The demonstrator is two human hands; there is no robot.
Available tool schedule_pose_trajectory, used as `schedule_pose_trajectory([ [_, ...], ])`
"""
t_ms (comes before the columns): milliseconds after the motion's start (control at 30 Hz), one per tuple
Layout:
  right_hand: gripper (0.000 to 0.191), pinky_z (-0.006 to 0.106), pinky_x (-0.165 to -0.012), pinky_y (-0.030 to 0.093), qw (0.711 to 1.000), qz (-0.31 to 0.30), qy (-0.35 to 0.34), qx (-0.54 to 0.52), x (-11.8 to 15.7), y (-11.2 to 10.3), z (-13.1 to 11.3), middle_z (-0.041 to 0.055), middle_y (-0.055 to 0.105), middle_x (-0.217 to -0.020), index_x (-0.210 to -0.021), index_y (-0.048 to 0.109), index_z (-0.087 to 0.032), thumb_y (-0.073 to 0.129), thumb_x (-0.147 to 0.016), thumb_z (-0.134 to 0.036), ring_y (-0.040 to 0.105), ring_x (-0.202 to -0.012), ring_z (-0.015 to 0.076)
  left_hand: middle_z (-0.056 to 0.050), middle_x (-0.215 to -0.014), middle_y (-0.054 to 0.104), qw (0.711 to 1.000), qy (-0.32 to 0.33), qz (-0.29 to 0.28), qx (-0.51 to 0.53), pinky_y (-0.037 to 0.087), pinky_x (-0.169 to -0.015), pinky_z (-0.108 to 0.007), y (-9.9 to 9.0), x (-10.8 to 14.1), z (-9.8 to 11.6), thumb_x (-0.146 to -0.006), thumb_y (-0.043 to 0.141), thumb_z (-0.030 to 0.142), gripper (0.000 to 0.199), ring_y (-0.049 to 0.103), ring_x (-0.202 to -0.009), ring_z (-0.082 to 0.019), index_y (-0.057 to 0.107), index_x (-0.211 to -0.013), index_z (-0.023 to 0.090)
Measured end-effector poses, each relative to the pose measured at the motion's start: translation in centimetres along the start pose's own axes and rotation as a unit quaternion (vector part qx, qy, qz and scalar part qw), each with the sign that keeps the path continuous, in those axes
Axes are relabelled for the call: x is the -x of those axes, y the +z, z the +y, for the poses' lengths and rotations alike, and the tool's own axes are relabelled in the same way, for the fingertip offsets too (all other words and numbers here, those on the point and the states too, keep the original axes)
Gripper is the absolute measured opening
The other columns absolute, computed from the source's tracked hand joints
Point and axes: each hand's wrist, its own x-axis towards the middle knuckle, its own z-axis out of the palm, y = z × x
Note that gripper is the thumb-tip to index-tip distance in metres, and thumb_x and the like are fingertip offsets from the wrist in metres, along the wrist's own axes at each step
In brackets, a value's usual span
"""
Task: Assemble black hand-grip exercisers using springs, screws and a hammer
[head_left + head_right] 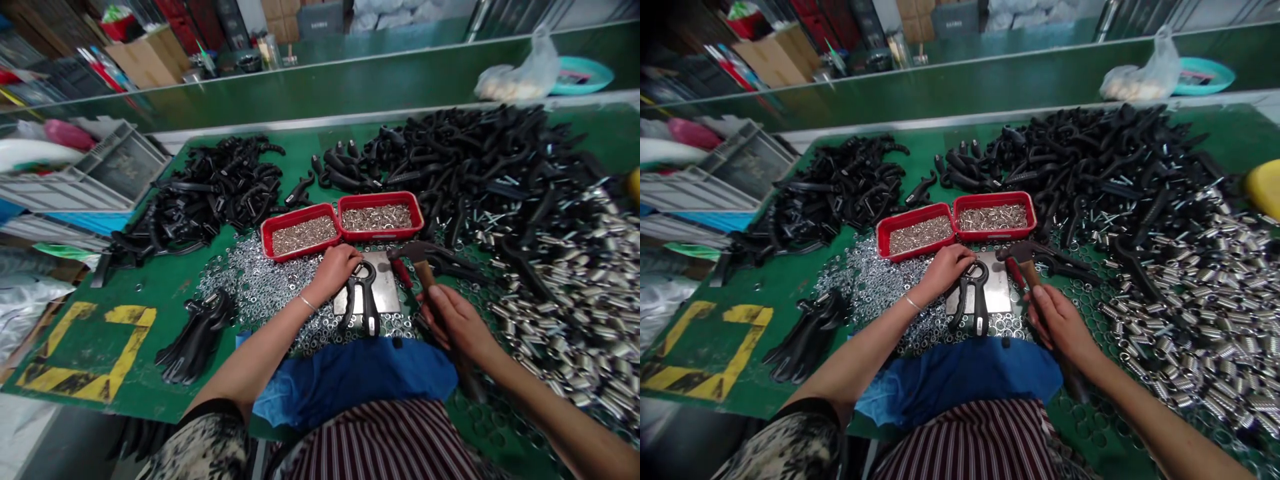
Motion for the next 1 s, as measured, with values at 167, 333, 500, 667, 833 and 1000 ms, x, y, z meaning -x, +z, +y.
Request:
schedule_pose_trajectory([
  [167,0.038,0.018,-0.028,0.031,1.000,-0.004,-0.002,0.009,0.3,0.2,-0.1,-0.0067,0.053,-0.063,-0.101,0.056,-0.023,0.052,-0.097,-0.060,0.034,-0.035,0.0064,-0.012,-0.104,0.070,0.974,0.110,-0.007,-0.197,0.042,-0.092,-0.042,0.9,0.7,0.0,-0.102,0.047,0.020,0.023,0.061,-0.100,-0.026,0.068,-0.102,0.010],
  [333,0.038,0.023,-0.033,0.034,0.996,-0.014,-0.020,0.090,0.2,-0.2,-0.9,-0.0049,0.058,-0.068,-0.101,0.054,-0.024,0.045,-0.099,-0.061,0.040,-0.037,0.0089,-0.013,-0.110,0.068,0.955,0.170,-0.006,-0.244,0.040,-0.093,-0.041,1.5,1.2,-0.7,-0.104,0.044,0.021,0.023,0.058,-0.103,-0.026,0.064,-0.107,0.010],
  [500,0.040,0.027,-0.050,0.041,0.932,-0.037,-0.098,0.347,-0.9,-1.0,-4.4,-0.0005,0.059,-0.063,-0.083,0.056,-0.024,0.043,-0.099,-0.058,0.055,-0.054,0.0154,-0.013,-0.118,0.066,0.980,0.096,0.089,-0.151,0.041,-0.097,-0.041,1.1,3.3,-0.4,-0.103,0.050,0.038,0.032,0.056,-0.112,-0.025,0.060,-0.117,0.011],
  [667,0.042,0.031,-0.060,0.043,0.869,0.014,-0.200,0.453,-2.1,0.2,-7.4,0.0049,0.065,-0.071,-0.092,0.055,-0.023,0.031,-0.102,-0.055,0.060,-0.061,0.0190,-0.011,-0.116,0.068,0.972,0.145,0.040,-0.180,0.038,-0.100,-0.043,0.6,6.6,0.6,-0.107,0.038,0.031,0.031,0.058,-0.109,-0.024,0.064,-0.111,0.014],
  [833,0.041,0.033,-0.061,0.044,0.819,-0.099,-0.157,0.543,-4.5,1.3,-7.4,0.0087,0.069,-0.076,-0.094,0.059,-0.021,0.034,-0.101,-0.053,0.063,-0.065,0.0221,-0.012,-0.115,0.069,0.966,0.149,0.011,-0.210,0.039,-0.100,-0.042,1.0,7.0,0.8,-0.107,0.036,0.029,0.034,0.058,-0.108,-0.025,0.065,-0.113,0.011],
  [1000,0.042,0.033,-0.061,0.044,0.803,-0.072,-0.161,0.569,-5.1,1.2,-7.5,0.0081,0.068,-0.075,-0.093,0.058,-0.021,0.032,-0.102,-0.052,0.064,-0.066,0.0224,-0.012,-0.116,0.066,0.973,0.115,0.030,-0.197,0.040,-0.100,-0.043,0.9,7.4,1.4,-0.105,0.040,0.030,0.029,0.057,-0.111,-0.025,0.062,-0.113,0.013],
])
